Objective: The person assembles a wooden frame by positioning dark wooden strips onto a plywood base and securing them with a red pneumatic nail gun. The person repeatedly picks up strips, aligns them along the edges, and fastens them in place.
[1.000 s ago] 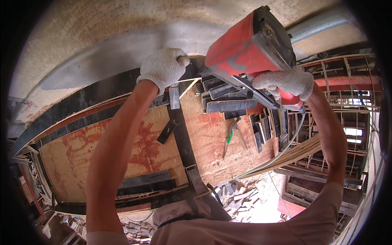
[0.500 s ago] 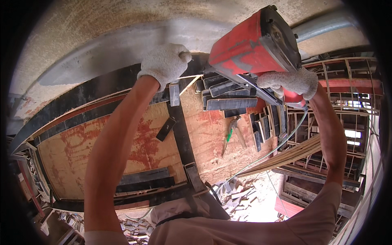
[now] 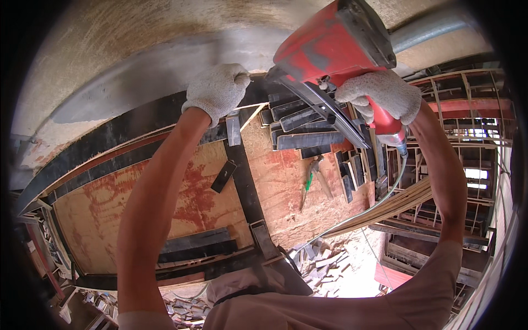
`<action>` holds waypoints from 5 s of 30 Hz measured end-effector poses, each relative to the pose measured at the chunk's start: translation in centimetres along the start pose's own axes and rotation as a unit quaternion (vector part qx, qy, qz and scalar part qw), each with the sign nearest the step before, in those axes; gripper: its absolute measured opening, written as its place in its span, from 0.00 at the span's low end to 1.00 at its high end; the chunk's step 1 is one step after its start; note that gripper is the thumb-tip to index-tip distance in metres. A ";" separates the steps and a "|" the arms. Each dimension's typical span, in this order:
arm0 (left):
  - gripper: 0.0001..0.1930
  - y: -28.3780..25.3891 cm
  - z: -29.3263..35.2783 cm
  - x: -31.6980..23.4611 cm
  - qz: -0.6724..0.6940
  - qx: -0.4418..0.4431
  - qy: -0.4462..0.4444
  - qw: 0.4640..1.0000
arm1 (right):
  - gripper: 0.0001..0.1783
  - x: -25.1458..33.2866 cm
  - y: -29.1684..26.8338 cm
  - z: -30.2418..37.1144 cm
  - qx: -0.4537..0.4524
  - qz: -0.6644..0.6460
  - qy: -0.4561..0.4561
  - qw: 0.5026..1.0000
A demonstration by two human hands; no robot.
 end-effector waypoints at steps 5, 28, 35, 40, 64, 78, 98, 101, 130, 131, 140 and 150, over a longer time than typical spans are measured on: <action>0.13 0.5 0.2 0.5 0.001 -0.036 0.003 0.999 | 0.10 0.5 1.0 -0.3 -0.025 0.020 0.008 0.999; 0.12 1.0 0.0 1.0 -0.028 -0.100 0.025 0.994 | 0.16 0.8 3.8 0.2 0.069 -0.217 0.004 0.974; 0.13 0.9 0.0 1.2 0.002 -0.106 0.022 0.994 | 0.16 2.1 3.9 1.0 0.005 -0.152 0.031 0.988; 0.11 1.3 -0.2 0.7 -0.226 -0.100 0.172 0.954 | 0.11 -3.9 2.6 3.6 0.001 -0.215 0.033 0.976; 0.38 21.0 30.5 10.5 -0.027 0.190 -0.374 0.907 | 0.05 -50.9 45.3 43.3 -0.105 -0.366 0.520 0.765; 0.13 19.0 26.5 8.3 0.519 0.037 -0.404 0.753 | 0.36 -33.7 47.3 39.6 -0.290 -0.074 0.113 0.947; 0.08 3.7 10.7 -3.1 0.557 0.023 -0.311 0.770 | 0.11 -23.9 37.5 8.3 -0.122 -0.556 -0.047 0.820; 0.06 3.9 10.7 -1.8 0.537 -0.008 -0.318 0.781 | 0.07 -21.6 36.3 5.8 -0.068 -0.691 0.016 0.720; 0.46 -1.7 -0.2 -6.5 -0.179 0.180 0.371 0.893 | 0.19 -15.8 34.9 -9.8 0.130 -0.847 -0.266 0.442; 0.45 -1.3 -0.6 -6.1 -0.152 0.214 0.357 0.897 | 0.19 -15.8 34.9 -9.8 0.135 -0.849 -0.260 0.441; 0.47 -0.2 -0.5 -4.5 -0.086 0.173 0.361 0.912 | 0.20 -15.2 36.3 -12.2 0.187 -0.869 -0.285 0.358; 0.65 -0.6 -0.4 -4.0 -0.132 0.113 0.353 0.919 | 0.21 -14.5 36.7 -13.6 0.225 -0.867 -0.319 0.309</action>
Point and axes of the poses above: each hand's wrist, its own z-axis away from the middle knuckle, its own y-axis out of the palm, x = y × z, the point moved 3 cm from there along -z, towards the middle knuckle, and after that the axes turned 7 degrees about -x, right-handed, at the moved point
